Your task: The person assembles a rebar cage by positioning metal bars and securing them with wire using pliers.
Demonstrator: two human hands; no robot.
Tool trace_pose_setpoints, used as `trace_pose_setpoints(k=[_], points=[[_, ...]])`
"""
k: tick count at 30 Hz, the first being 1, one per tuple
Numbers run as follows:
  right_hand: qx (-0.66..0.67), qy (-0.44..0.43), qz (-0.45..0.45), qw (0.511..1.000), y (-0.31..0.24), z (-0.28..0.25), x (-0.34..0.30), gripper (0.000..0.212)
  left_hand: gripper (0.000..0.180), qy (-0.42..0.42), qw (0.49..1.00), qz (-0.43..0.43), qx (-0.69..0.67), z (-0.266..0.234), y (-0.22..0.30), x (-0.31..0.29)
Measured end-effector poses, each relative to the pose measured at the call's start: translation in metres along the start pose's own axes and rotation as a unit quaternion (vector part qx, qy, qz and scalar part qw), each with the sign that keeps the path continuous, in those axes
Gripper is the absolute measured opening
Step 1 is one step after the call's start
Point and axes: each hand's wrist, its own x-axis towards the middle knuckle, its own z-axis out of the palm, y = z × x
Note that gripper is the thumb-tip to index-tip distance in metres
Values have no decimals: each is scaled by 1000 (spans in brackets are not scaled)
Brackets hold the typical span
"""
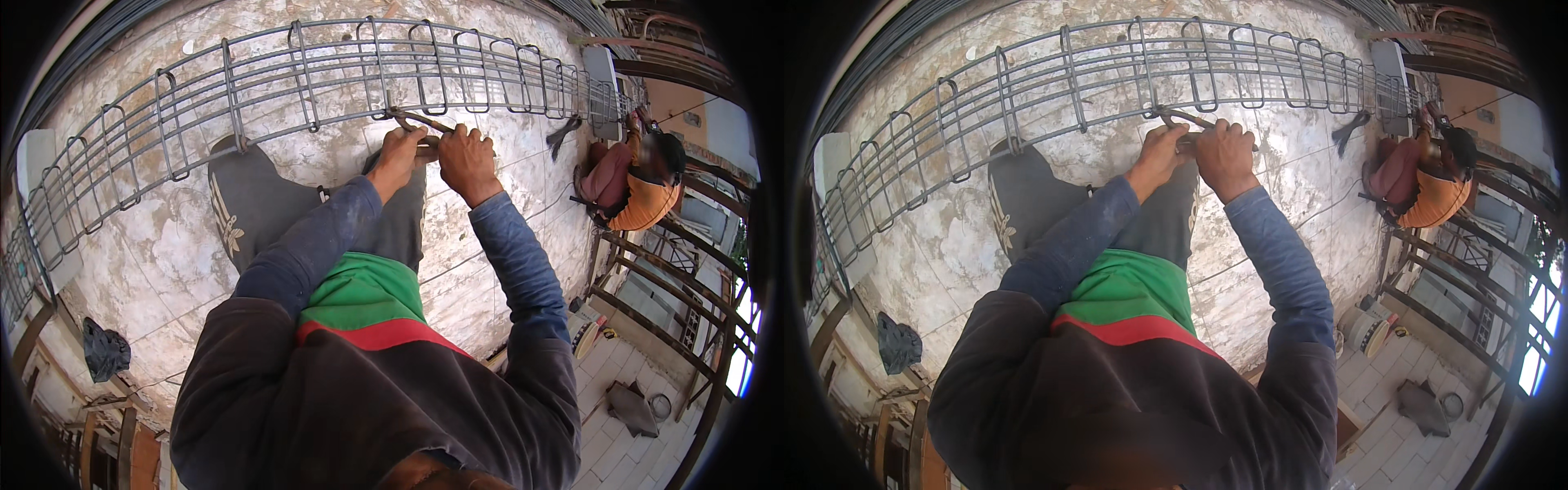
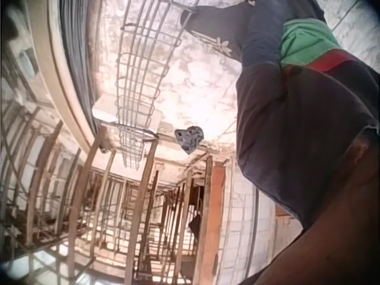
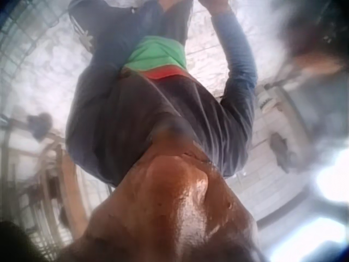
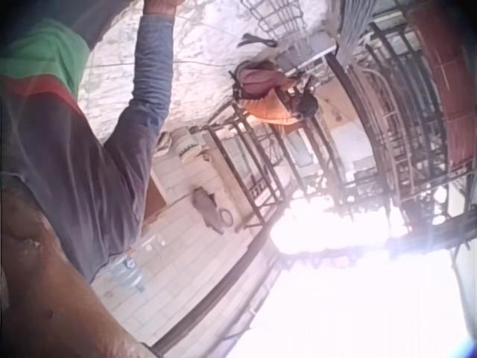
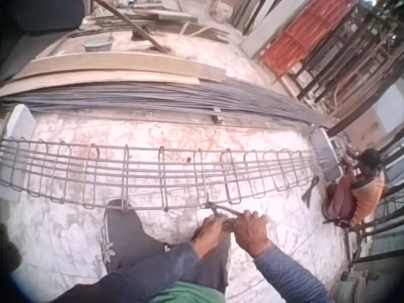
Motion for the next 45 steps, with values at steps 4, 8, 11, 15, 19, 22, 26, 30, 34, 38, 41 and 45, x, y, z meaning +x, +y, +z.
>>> trace_pose_setpoints(k=[4, 8, 11, 15, 19, 22, 26, 30, 34, 38, 41, 45], points=[[4, 63, 8, 998, 8, 5, 0, 19, 41, 166, 665, 257, 682, -17, 33, 2], [23, 45, 11, 999, 0, -7, 11, 17, 42, 103, 455, 458, 757, -18, 105, 78], [53, -80, -118, 988, -3, -39, 31, 17, 60, 51, 256, 400, 879, -46, 121, 139], [198, -259, -70, 943, 24, -39, 60, 25, 67, 47, 210, 280, 936, -40, 106, 147], [391, -188, 35, 900, 16, 17, 5, 42, 66, 79, 256, 295, 917, -47, 113, 143], [510, -161, 145, 832, -17, 48, -19, 36, 72, 25, 337, 314, 887, -39, 117, 141], [583, -115, 184, 783, -43, 84, -29, 36, 68, 32, 353, 322, 878, -49, 114, 146], [611, -51, 181, 769, -56, 121, -36, 48, 66, 37, 346, 339, 874, -48, 114, 152], [644, -51, 190, 739, -55, 117, -32, 45, 65, 25, 335, 356, 872, -54, 113, 153], [639, -26, 172, 749, -53, 118, -34, 45, 64, 21, 330, 341, 880, -54, 113, 154], [654, -88, 161, 734, -39, 114, -31, 43, 63, 11, 370, 340, 865, -50, 112, 150], [862, -335, 206, 321, -11, 86, -22, 39, 65, 28, 355, 344, 869, -52, 113, 153]])
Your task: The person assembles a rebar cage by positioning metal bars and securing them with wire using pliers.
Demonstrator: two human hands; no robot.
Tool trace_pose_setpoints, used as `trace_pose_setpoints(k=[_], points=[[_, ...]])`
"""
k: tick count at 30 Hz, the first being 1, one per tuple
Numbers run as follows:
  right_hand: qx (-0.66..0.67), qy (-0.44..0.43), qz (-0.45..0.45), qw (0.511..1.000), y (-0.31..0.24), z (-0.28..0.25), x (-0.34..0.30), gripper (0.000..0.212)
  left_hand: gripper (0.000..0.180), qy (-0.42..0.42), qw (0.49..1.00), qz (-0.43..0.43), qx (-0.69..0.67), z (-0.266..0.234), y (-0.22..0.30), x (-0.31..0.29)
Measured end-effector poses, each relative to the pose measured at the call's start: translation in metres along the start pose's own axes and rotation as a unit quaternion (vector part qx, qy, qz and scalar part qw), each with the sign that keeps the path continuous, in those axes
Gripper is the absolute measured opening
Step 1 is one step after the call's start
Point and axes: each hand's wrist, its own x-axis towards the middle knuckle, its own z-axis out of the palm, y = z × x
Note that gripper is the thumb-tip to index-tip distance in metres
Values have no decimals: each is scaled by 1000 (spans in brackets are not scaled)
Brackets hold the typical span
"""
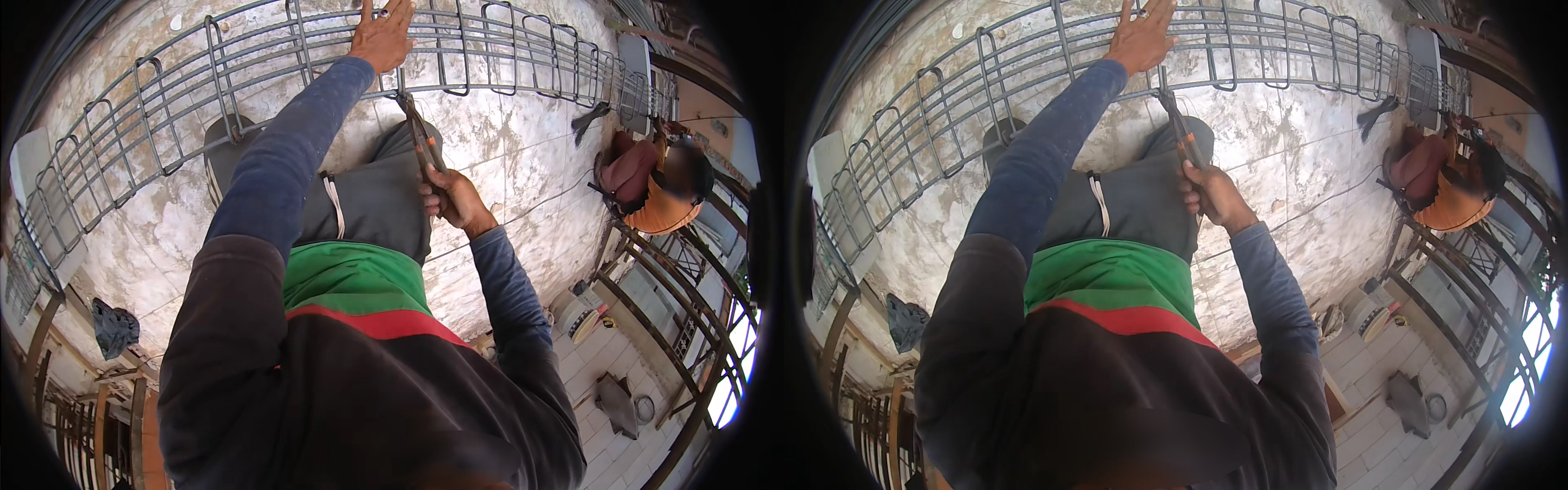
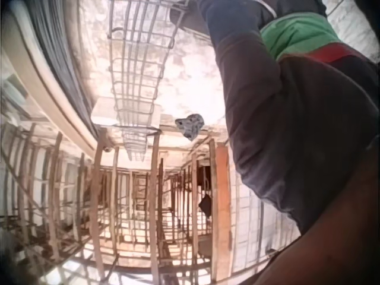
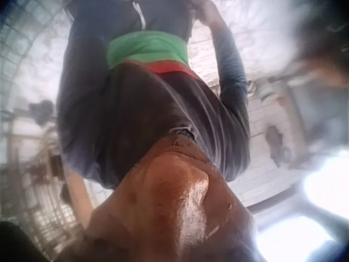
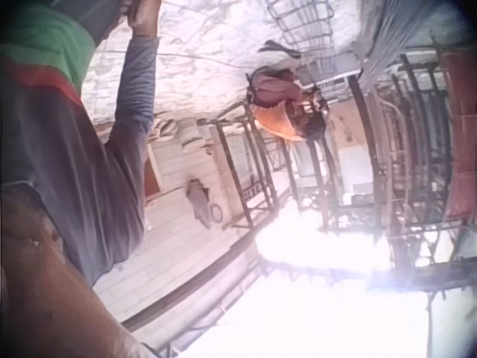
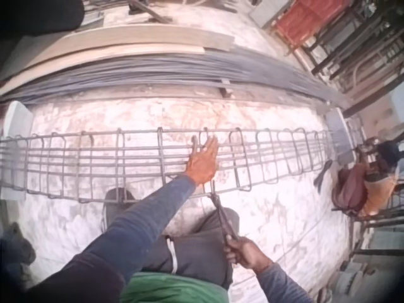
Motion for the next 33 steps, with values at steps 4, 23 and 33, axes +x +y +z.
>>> trace_pose_setpoints(k=[4, 23, 33], points=[[157, -105, 73, 979, -19, 12, -12, 41, 67, 9, 1000, -8, -17, 5, -5, 1], [-382, 98, 22, 919, -90, 9, -35, 67, 22, 37, 889, 245, -386, -7, 107, -71], [-817, 346, -83, 453, -87, 44, -29, 46, 28, -164, 912, 222, -303, -18, 109, -41]])
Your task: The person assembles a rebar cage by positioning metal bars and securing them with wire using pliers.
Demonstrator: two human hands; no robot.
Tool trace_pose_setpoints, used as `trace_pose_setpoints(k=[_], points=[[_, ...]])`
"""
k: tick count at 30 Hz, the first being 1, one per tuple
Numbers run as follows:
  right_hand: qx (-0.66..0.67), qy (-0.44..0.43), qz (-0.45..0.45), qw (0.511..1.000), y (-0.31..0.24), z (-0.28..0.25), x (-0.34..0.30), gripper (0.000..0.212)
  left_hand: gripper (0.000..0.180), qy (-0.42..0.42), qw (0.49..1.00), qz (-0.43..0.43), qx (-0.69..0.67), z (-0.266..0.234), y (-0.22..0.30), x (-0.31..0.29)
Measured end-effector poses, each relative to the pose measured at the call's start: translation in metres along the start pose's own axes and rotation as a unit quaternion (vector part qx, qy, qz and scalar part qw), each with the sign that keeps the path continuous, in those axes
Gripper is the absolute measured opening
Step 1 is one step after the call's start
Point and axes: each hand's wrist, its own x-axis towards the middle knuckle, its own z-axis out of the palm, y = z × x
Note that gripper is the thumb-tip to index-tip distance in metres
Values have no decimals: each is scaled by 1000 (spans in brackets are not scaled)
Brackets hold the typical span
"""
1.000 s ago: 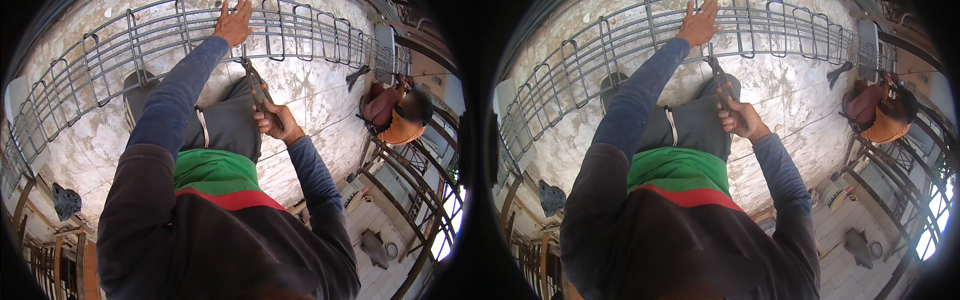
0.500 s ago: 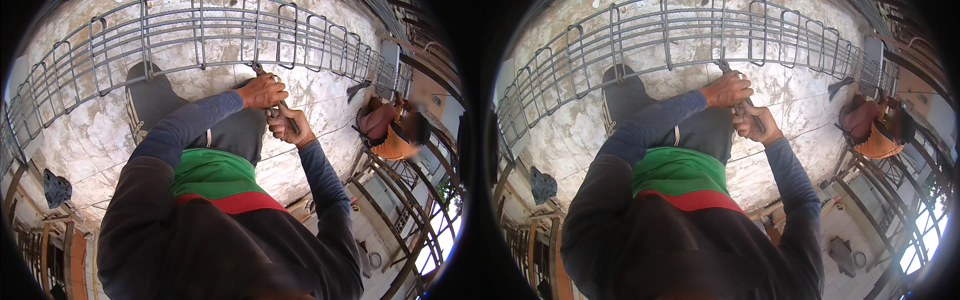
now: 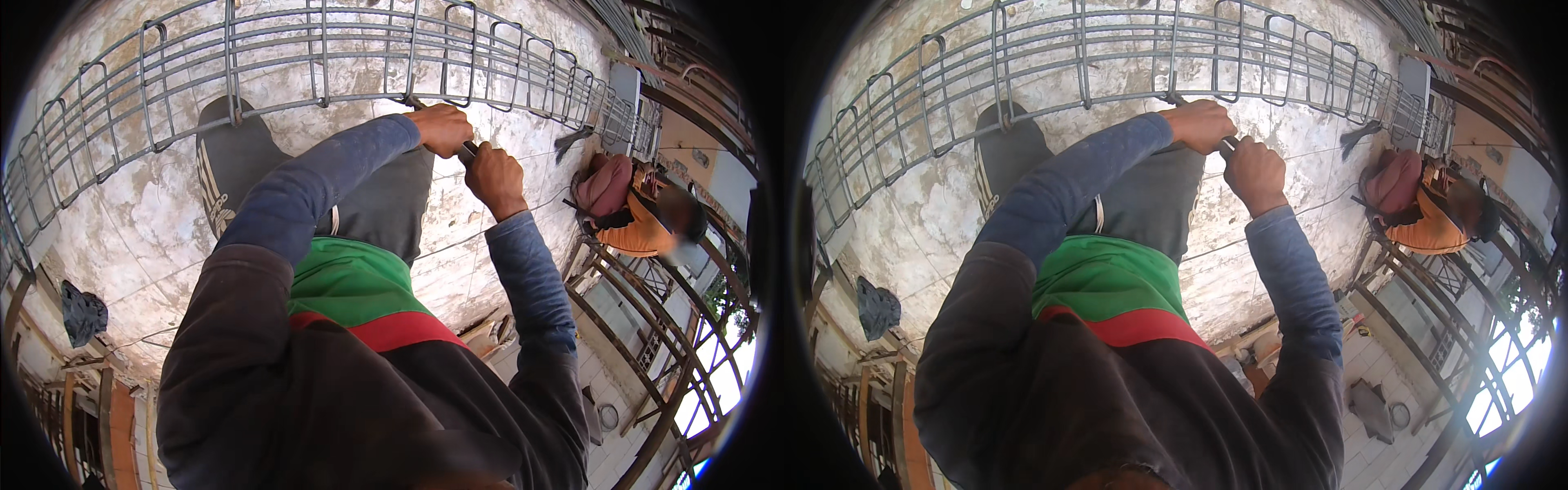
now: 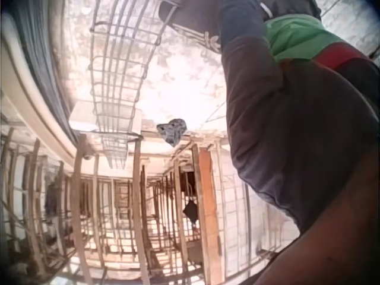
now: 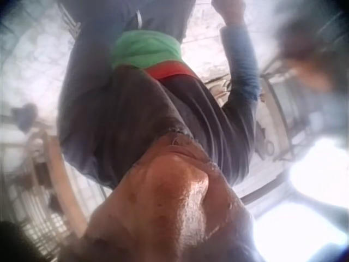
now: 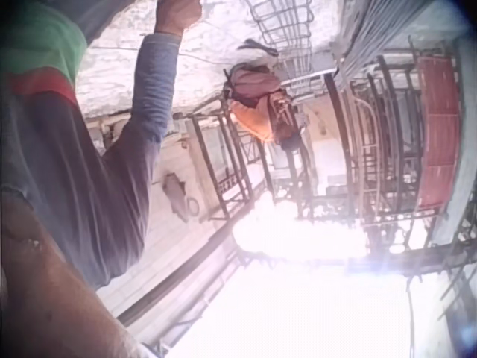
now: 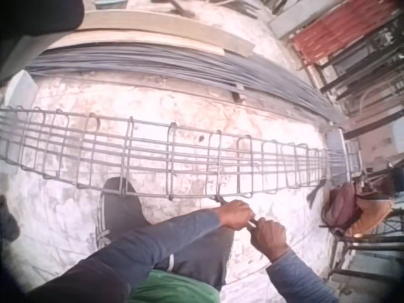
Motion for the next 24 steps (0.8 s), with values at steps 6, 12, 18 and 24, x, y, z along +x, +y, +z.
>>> trace_pose_setpoints(k=[6, 12, 18, 24], points=[[-1, -110, -167, 980, 24, -12, 23, 37, 55, -76, 992, 7, -101, -42, -15, -6], [272, -296, 47, 915, 4, -26, 12, 50, 92, 13, 967, -165, 196, -76, -79, -31], [485, -298, 84, 818, -2, 26, -12, 39, 71, 20, 928, -199, 315, -64, -92, -41], [526, -201, 93, 821, -16, 83, -24, 35, 72, 45, 931, -197, 303, -67, -91, -40]])
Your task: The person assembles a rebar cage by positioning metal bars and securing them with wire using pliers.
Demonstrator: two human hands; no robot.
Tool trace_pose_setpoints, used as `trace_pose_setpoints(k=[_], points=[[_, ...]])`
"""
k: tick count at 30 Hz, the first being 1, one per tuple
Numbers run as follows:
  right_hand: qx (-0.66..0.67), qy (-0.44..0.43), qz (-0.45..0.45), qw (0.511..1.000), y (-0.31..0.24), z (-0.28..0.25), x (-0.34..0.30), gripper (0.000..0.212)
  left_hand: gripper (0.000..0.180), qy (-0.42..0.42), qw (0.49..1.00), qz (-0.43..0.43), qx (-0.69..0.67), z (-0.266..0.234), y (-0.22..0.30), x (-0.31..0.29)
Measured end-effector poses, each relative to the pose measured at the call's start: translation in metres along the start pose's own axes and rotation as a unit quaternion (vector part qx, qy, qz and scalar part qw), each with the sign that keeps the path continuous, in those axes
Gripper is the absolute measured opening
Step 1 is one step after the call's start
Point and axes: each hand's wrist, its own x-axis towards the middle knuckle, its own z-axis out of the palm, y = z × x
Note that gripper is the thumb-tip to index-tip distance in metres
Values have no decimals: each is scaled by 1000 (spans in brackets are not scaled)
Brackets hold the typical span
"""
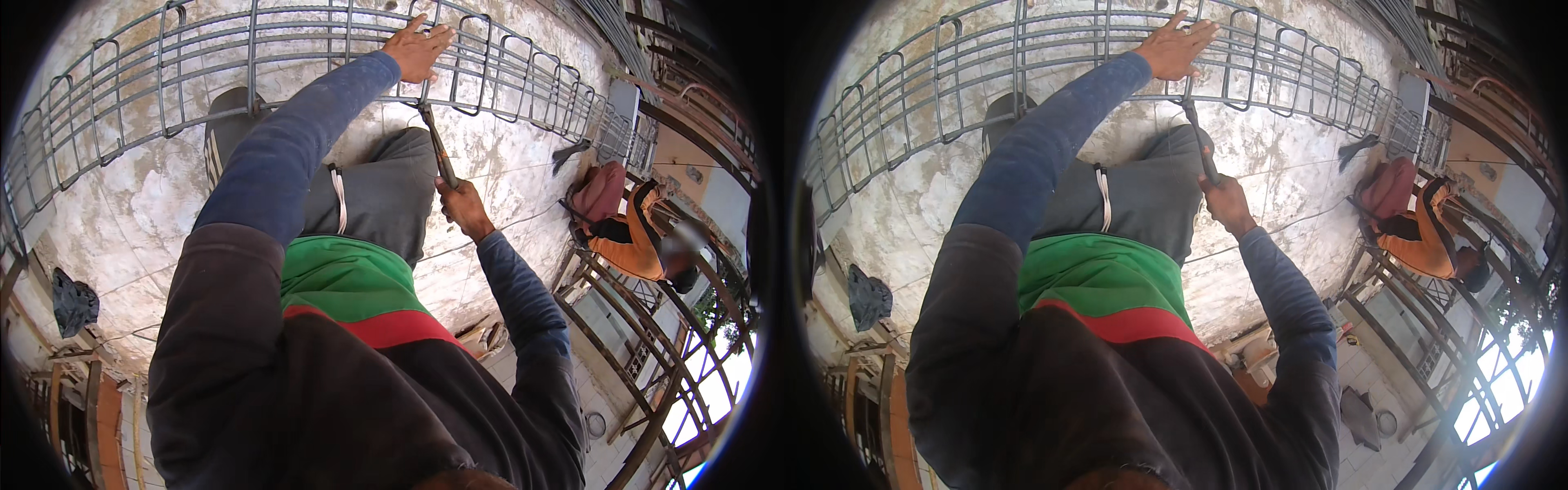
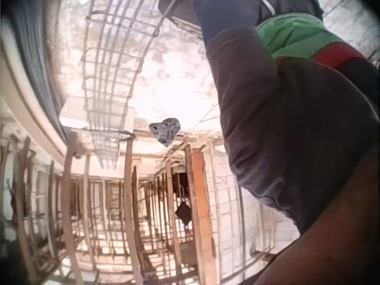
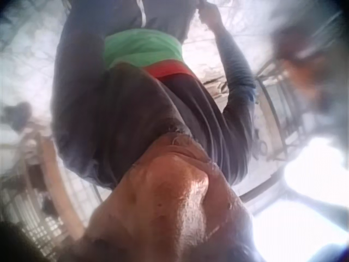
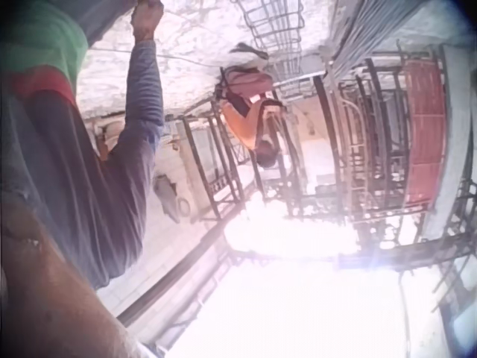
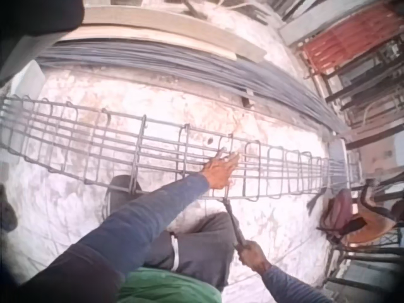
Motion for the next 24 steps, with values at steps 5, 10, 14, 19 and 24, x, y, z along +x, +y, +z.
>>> trace_pose_setpoints(k=[5, 10, 14, 19, 24], points=[[-12, 20, -42, 999, 14, 9, 7, 43, 71, -18, 1000, -12, -8, -4, 2, 3], [-7, 26, -60, 998, 21, 13, 11, 42, 73, -31, 999, -20, -11, -6, 5, 2], [33, 0, -35, 999, 10, 6, 4, 39, 83, -130, 972, 75, -181, -37, 26, -4], [88, -114, 26, 989, -3, -20, 4, 24, 107, -209, 918, 278, -192, -34, 100, -51], [204, -200, 98, 953, -12, -34, 2, 21, 45, 95, 953, 178, -226, 5, 122, -82]])
